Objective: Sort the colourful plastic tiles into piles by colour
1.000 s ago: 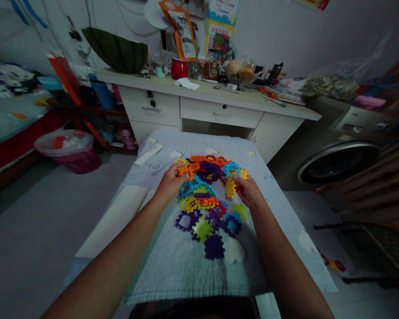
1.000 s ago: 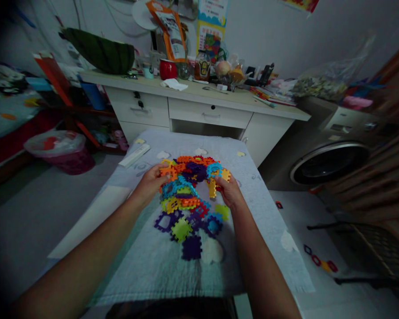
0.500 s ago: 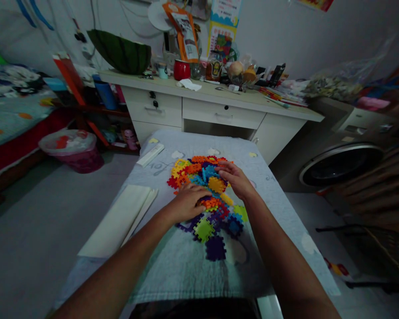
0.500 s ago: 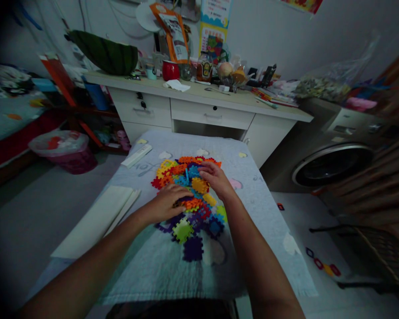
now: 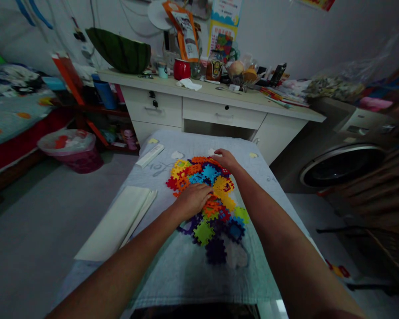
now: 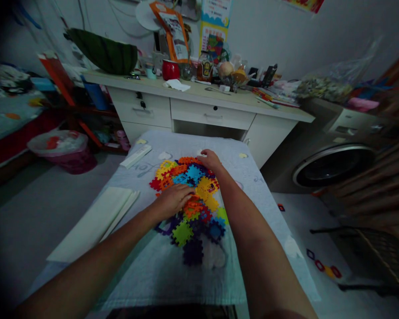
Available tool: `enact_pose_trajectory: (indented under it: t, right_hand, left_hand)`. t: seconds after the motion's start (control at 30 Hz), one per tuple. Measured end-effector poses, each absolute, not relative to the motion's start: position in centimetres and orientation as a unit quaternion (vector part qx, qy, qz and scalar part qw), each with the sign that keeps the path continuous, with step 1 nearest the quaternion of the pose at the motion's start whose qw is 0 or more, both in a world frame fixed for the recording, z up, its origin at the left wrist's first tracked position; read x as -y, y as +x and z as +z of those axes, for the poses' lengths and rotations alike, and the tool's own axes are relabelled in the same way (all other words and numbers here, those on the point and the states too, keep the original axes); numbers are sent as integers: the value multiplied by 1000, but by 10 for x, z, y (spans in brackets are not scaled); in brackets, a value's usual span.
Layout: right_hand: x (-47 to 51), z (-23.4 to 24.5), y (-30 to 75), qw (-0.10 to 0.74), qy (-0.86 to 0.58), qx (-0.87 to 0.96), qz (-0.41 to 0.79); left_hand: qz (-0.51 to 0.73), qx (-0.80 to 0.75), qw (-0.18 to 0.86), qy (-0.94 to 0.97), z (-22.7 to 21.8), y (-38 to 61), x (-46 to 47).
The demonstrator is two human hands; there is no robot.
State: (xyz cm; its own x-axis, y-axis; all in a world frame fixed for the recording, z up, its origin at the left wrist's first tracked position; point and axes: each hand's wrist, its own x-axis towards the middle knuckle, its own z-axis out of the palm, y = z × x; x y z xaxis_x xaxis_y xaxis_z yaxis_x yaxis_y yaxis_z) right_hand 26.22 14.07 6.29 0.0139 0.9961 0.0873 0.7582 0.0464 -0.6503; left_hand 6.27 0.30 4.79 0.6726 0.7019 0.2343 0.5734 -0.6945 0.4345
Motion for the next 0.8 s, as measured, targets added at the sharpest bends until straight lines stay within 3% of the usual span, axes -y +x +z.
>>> enact_pose_trajectory:
  t: [0.23,0.43,0.63,0.8]
  right_hand:
    - [-144,55,237,131,-660,718,178]
    - [-118,70,251,55,-597,785,158]
    - [-68,81,282,60,-577,802,143]
    - [-15,88,282,118,-555,816,109]
  left_hand:
    - [354,-473,237,771,55,40,-16]
    - [381,-564,211,701,52,10,-28]
    - [387,-565,168,709,39,-1,-33]
    - [404,-582,157,688,35,-3,-38]
